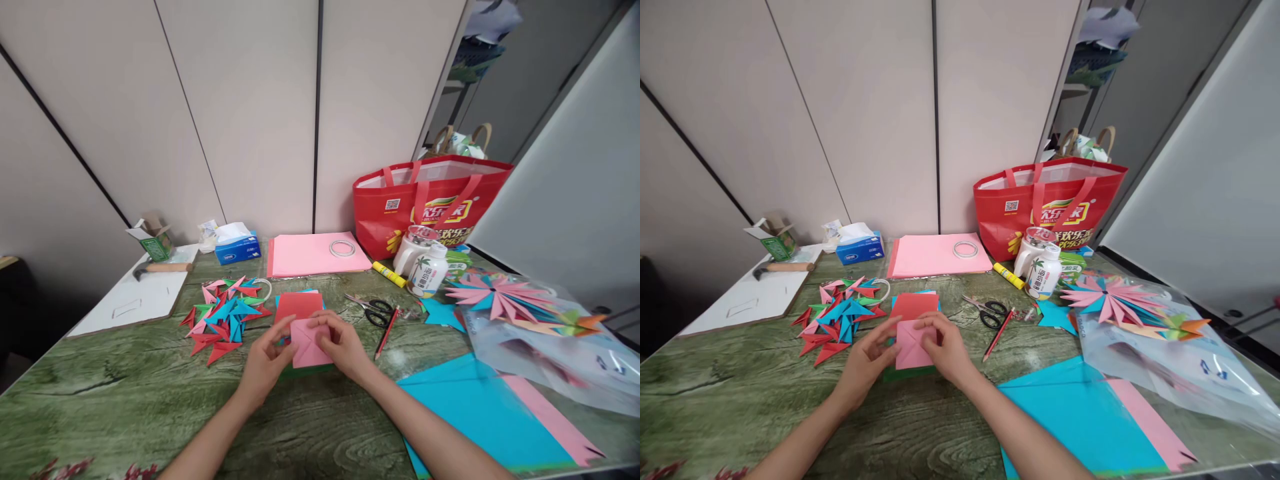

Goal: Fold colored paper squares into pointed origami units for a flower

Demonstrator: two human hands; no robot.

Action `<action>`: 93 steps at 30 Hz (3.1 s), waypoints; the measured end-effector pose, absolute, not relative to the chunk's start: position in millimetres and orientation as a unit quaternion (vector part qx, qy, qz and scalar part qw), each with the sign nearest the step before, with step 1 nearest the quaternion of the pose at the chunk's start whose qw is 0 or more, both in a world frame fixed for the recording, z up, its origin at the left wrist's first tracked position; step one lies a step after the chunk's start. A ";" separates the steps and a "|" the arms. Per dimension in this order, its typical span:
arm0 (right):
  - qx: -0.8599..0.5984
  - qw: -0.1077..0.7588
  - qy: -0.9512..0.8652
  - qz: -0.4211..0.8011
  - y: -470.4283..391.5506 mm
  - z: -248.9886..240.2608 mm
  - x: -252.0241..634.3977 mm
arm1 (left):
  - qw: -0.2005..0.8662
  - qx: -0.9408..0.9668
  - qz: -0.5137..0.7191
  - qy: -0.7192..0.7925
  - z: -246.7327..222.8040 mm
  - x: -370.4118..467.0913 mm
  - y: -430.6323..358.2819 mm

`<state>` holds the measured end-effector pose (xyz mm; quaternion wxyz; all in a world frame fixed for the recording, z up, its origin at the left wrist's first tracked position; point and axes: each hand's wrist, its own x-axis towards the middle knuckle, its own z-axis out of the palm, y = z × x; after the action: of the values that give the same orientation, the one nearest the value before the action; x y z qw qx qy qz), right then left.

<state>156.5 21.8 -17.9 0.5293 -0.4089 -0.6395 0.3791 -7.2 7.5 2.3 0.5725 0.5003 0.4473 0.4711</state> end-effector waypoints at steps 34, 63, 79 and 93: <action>-0.333 0.471 -0.811 0.093 12.7 -28.6 155.2 | 0.640 0.389 0.513 0.420 -0.3 -9.0 9.9; -0.417 0.488 -0.639 0.423 19.6 -17.5 156.1 | 0.540 0.550 0.455 0.446 -7.0 -11.7 9.2; -0.462 0.491 -0.602 0.428 16.9 -12.5 152.6 | 0.542 0.462 0.526 0.464 -10.6 -11.3 14.7; -0.453 0.533 -0.545 0.462 14.8 -16.8 148.7 | 0.581 0.422 0.537 0.443 -5.2 -8.9 11.8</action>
<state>148.7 14.8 -16.8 0.5335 -0.4529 -0.5447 0.4622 -8.9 11.8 -5.2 0.5809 0.4220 0.4427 0.5372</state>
